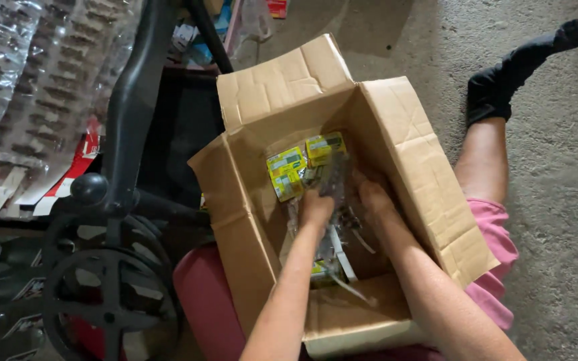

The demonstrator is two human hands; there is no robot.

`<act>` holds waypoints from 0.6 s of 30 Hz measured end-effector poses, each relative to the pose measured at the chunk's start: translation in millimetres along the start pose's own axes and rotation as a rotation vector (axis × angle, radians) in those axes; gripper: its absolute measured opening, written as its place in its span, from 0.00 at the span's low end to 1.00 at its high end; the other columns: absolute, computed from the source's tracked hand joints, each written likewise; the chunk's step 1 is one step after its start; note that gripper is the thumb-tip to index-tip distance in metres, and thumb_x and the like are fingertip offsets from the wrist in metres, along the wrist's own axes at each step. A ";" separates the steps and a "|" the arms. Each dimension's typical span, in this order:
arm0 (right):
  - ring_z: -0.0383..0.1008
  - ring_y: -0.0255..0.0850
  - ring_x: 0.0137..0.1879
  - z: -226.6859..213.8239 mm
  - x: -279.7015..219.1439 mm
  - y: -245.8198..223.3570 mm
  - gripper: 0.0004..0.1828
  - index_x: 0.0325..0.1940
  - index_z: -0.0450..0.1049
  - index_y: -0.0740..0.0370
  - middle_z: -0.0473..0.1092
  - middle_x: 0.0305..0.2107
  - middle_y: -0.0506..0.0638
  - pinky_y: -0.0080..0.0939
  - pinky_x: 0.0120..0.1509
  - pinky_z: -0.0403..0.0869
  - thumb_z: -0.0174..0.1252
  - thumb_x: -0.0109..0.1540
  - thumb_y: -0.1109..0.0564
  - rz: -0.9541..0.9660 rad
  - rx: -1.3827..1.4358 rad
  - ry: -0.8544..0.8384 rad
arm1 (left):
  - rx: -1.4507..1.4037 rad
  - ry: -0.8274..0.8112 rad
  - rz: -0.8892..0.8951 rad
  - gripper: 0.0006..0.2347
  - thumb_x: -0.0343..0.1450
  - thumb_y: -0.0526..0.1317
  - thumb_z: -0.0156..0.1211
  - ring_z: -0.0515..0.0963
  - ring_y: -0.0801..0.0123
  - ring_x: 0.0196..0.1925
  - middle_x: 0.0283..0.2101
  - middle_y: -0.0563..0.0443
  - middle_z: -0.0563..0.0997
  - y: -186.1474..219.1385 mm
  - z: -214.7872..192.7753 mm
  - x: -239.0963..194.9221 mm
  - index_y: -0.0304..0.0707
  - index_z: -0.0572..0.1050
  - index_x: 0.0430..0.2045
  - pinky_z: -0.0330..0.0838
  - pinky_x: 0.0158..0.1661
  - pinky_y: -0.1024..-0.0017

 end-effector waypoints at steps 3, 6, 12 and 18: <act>0.73 0.43 0.54 5.7 -7.4 5.9 0.26 0.59 0.75 0.55 0.75 0.50 0.48 0.50 0.58 0.73 0.53 0.66 0.37 0.217 0.151 -0.026 | -0.768 -0.082 0.054 0.14 0.63 0.32 0.58 0.83 0.50 0.42 0.39 0.38 0.87 -2.8 -1.7 5.1 0.33 0.83 0.40 0.77 0.44 0.54; 0.77 0.49 0.51 29.6 -47.4 -29.2 0.31 0.59 0.75 0.60 0.77 0.48 0.56 0.54 0.60 0.75 0.50 0.67 0.33 0.297 0.404 -0.247 | -1.301 -0.435 -0.003 0.12 0.65 0.30 0.64 0.85 0.59 0.41 0.38 0.44 0.85 20.5 -30.6 -25.1 0.28 0.79 0.41 0.81 0.45 0.61; 0.81 0.45 0.46 55.5 -101.0 -72.8 0.29 0.51 0.75 0.54 0.80 0.43 0.55 0.50 0.52 0.78 0.51 0.62 0.30 0.167 0.465 -0.682 | -1.530 -0.544 0.119 0.13 0.64 0.26 0.59 0.85 0.61 0.35 0.36 0.45 0.86 29.0 -67.1 -72.5 0.31 0.79 0.43 0.81 0.38 0.66; 0.78 0.38 0.46 51.6 -94.6 -70.1 0.12 0.52 0.77 0.61 0.78 0.42 0.49 0.42 0.51 0.76 0.65 0.64 0.61 -0.063 0.355 -0.635 | -1.748 -0.589 -0.063 0.10 0.73 0.41 0.59 0.85 0.66 0.31 0.34 0.46 0.85 16.2 -63.8 -78.7 0.32 0.79 0.40 0.80 0.35 0.67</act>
Point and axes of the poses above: each hand's wrist, its own x-axis towards the middle knuckle, its own z-axis out of the palm, y = z × x, the point moved 6 cm from there along x, towards the middle knuckle
